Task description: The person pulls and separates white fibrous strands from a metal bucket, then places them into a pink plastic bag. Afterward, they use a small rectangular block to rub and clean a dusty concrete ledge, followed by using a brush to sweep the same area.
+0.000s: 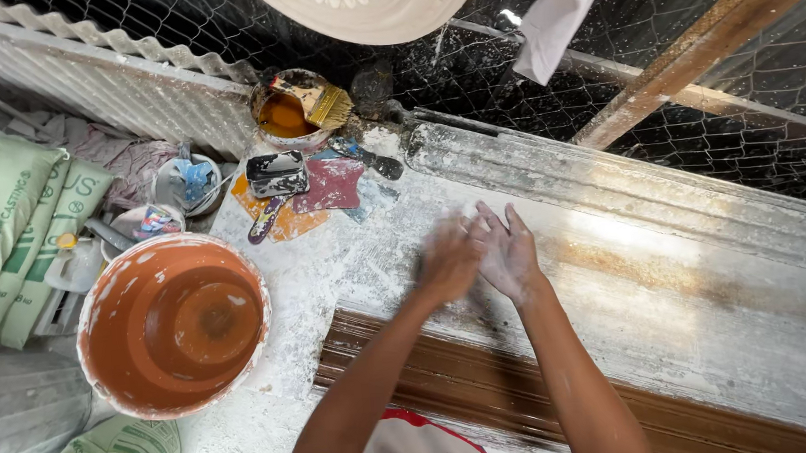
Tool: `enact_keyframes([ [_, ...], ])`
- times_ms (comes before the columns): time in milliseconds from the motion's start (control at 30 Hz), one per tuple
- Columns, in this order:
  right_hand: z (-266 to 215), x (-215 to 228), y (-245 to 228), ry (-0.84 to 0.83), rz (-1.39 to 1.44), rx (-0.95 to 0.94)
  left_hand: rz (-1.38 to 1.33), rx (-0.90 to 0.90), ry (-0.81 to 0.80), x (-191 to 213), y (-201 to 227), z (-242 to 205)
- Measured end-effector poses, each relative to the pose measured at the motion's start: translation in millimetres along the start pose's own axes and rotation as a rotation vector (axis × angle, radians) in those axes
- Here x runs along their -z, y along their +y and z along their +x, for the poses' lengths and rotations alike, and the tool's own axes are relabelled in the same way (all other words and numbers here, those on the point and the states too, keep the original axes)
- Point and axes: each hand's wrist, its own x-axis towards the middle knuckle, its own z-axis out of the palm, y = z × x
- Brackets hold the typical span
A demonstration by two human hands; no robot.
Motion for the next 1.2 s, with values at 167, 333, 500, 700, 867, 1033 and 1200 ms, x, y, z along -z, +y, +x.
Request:
enact_keyframes([
  [167, -35, 23, -7, -0.104, 0.104, 0.134, 0.162, 0.345, 0.396, 30, -144, -3],
  [333, -40, 87, 15, -0.219, 0.178, 0.250, 0.113, 0.463, 1.074, 82, -241, -9],
  [500, -44, 131, 54, 0.072, 0.106, 0.162, 0.151, 0.956, 0.851, 120, -271, -4],
  [700, -86, 168, 61, 0.349, 0.101, 0.174, 0.140, 1.024, 0.564, 122, -264, 0],
  [867, -108, 177, 62, 0.467, 0.065, 0.164, 0.227, 0.886, 0.471, 126, -235, 7],
  [1033, -93, 200, 69, 0.495, -0.071, 0.150, 0.290, 0.784, 0.317, 133, -185, -15],
  [1200, -51, 231, 92, 0.489, -0.339, 0.164, 0.415, 0.607, 0.071, 84, -115, -73],
])
